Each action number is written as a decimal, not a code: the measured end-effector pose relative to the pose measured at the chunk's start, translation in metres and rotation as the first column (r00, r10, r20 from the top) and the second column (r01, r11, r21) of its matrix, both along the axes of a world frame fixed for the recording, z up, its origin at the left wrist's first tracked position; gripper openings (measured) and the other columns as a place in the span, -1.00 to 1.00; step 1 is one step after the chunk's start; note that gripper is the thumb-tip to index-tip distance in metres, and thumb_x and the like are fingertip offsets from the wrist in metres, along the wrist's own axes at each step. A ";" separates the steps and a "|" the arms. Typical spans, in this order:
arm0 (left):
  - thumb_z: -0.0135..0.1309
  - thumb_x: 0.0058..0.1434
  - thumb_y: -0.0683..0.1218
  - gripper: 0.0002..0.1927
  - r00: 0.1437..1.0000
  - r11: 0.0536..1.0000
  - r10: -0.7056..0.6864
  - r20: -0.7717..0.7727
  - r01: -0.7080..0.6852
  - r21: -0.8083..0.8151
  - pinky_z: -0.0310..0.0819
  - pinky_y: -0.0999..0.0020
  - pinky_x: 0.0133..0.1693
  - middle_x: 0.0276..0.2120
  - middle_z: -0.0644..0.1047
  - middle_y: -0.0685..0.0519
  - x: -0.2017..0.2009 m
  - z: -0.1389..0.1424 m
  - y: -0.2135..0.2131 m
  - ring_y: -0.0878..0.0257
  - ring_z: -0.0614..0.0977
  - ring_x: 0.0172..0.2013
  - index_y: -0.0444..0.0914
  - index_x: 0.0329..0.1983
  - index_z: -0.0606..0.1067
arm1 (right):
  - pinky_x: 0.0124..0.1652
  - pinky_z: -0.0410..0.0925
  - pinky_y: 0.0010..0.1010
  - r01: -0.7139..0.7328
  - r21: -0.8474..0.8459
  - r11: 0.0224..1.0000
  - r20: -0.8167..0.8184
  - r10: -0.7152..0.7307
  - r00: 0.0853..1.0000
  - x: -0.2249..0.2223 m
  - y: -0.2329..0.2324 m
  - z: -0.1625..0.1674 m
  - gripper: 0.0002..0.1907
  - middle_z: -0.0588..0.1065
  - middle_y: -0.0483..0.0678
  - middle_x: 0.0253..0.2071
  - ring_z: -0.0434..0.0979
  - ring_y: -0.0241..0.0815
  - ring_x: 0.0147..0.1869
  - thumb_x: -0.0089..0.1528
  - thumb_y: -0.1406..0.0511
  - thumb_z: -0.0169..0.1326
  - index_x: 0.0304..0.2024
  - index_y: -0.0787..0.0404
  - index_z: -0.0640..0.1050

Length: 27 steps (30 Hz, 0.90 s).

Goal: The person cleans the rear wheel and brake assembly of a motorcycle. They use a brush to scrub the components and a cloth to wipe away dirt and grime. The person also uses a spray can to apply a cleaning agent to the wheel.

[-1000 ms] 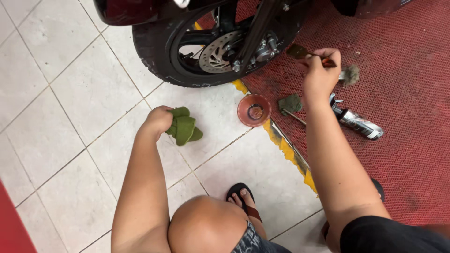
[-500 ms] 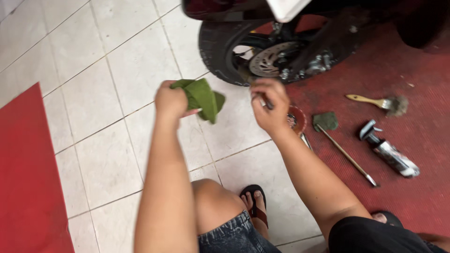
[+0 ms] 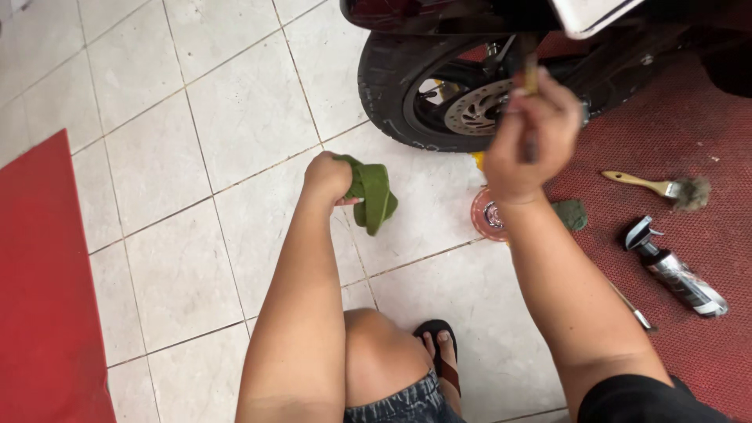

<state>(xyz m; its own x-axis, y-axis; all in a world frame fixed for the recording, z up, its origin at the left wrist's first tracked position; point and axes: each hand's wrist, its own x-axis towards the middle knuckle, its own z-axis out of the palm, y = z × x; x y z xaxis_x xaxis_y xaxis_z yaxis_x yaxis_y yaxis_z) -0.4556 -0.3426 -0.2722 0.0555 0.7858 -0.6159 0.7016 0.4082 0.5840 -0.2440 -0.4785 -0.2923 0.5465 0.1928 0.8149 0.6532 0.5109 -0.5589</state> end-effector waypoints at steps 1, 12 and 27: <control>-0.19 0.29 -0.22 -0.64 1.000 1.000 -0.013 -0.006 0.013 -0.018 0.65 0.22 -0.42 -0.07 0.59 -0.16 0.002 -0.002 0.000 0.04 0.72 -0.28 -0.36 0.10 0.47 | -0.11 0.64 -0.31 -0.027 0.056 0.998 -0.057 0.030 0.998 -0.004 0.003 0.002 -0.77 0.47 0.08 0.01 0.64 0.01 0.03 0.25 0.59 0.03 -0.12 0.29 0.59; -0.17 0.31 -0.19 -0.65 0.998 0.998 -0.035 -0.055 0.032 -0.057 0.71 0.21 -0.42 -0.06 0.59 -0.15 0.002 0.000 0.001 0.01 0.71 -0.27 -0.33 0.10 0.49 | -0.06 0.51 -0.09 0.105 -0.206 0.973 0.532 0.022 0.847 -0.006 0.004 0.016 -0.83 0.57 0.13 -0.07 0.63 0.14 0.00 0.12 0.54 0.16 -0.24 0.32 0.56; -0.23 0.31 -0.21 -0.62 0.997 0.996 -0.055 -0.050 0.052 -0.069 0.73 0.19 -0.35 -0.02 0.54 -0.12 -0.013 -0.001 0.002 0.06 0.67 -0.21 -0.30 0.16 0.42 | 0.02 0.50 -0.32 0.063 -0.357 0.932 0.478 0.124 0.870 -0.009 0.003 -0.031 -0.81 0.55 0.18 0.03 0.61 -0.02 0.04 0.25 0.46 0.16 -0.07 0.26 0.57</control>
<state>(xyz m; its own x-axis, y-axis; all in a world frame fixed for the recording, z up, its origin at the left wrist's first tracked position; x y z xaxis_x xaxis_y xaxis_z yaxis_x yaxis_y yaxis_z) -0.4685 -0.3401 -0.2731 0.0629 0.7387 -0.6711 0.7524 0.4067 0.5182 -0.2531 -0.4752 -0.3230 0.0886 0.5246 0.8467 0.8737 0.3672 -0.3190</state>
